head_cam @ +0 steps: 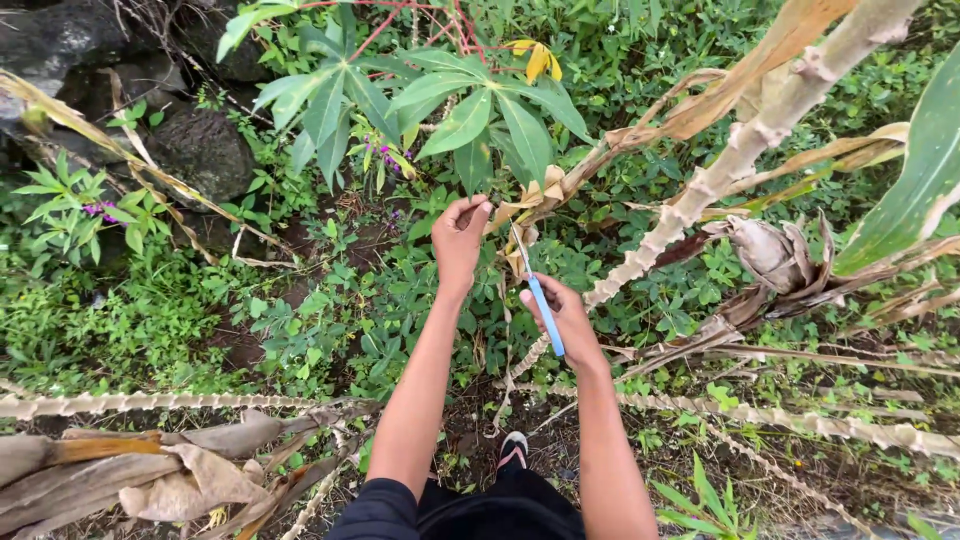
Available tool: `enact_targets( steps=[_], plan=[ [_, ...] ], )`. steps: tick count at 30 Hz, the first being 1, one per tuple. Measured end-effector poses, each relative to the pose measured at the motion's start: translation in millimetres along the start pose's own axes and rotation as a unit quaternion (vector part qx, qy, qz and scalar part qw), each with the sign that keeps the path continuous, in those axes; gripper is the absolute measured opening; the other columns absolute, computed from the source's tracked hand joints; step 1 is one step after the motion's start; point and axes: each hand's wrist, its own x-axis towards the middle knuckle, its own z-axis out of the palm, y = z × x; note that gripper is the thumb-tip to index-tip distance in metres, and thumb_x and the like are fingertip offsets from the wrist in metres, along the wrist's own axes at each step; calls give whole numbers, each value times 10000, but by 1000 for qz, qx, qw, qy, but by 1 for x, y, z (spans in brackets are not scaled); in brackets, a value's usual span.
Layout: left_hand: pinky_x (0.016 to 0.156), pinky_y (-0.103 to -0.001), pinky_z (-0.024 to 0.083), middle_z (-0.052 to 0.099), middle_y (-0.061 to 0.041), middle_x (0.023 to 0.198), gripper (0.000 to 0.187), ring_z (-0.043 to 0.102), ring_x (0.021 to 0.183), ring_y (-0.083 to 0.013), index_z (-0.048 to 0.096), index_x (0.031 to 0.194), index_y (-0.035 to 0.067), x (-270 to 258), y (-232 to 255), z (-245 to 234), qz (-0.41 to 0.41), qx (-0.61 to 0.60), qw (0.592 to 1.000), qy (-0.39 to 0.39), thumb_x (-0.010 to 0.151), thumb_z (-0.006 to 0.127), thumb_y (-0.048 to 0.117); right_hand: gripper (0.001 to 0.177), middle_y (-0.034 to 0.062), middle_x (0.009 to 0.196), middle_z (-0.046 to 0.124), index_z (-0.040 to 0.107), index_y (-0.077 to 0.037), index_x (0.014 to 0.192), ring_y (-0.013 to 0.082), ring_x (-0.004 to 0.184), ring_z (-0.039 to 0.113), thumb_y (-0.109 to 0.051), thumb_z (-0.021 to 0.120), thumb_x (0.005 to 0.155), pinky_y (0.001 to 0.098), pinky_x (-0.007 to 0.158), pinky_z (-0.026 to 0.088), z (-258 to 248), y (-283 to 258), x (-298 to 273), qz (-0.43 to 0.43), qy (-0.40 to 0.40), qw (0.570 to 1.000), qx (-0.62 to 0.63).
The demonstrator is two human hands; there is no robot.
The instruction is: Prune small branches or stems from plants using a pair of scissors.
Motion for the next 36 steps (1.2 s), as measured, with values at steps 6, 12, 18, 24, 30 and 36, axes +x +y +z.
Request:
enact_targets(
  steps=[6,12,18,24,30,36],
  plan=[
    [779,-199,525,698,11,953,144,637,850,-41,678,1040,17,5,-16,-22,39,-35,998,17,922,759,28,498,-76,769,537,659,-86,1352,30,605,448,-286,758,908,198,501,350,5,-1,29,16,-58,998,-28],
    [739,-202,510,688,11,941,144,621,820,-42,657,1039,29,1,-12,-29,23,-15,1000,7,925,744,29,465,-91,801,575,700,-107,1297,21,594,428,-299,772,880,193,492,339,7,-11,49,10,-65,997,-46],
    [753,-191,516,701,6,954,131,630,828,-40,664,1030,32,-4,-2,-27,2,0,1000,-9,919,734,33,440,-65,737,567,714,-92,1276,31,588,454,-286,782,887,203,493,333,6,-18,58,8,-73,994,-79],
    [696,-194,467,656,8,929,139,571,788,-38,658,1033,23,-9,-5,-31,2,3,1000,-9,930,751,31,391,-110,891,711,713,-35,1262,-45,749,623,-213,792,923,160,639,491,2,2,76,-61,-91,993,-43],
    [722,-185,486,668,9,948,141,596,816,-33,658,1045,19,-22,8,-39,-4,14,1000,-20,929,737,29,359,-85,659,553,741,-60,1233,-12,527,452,-234,772,920,189,458,322,6,-13,53,-47,-81,993,-76],
    [766,-202,518,697,-15,967,137,638,847,-59,661,1052,11,-25,9,-43,5,7,1000,-15,935,725,40,390,-83,682,577,727,-57,1239,-7,519,448,-253,770,905,189,440,337,6,-2,47,-49,-62,995,-55]
  ],
)
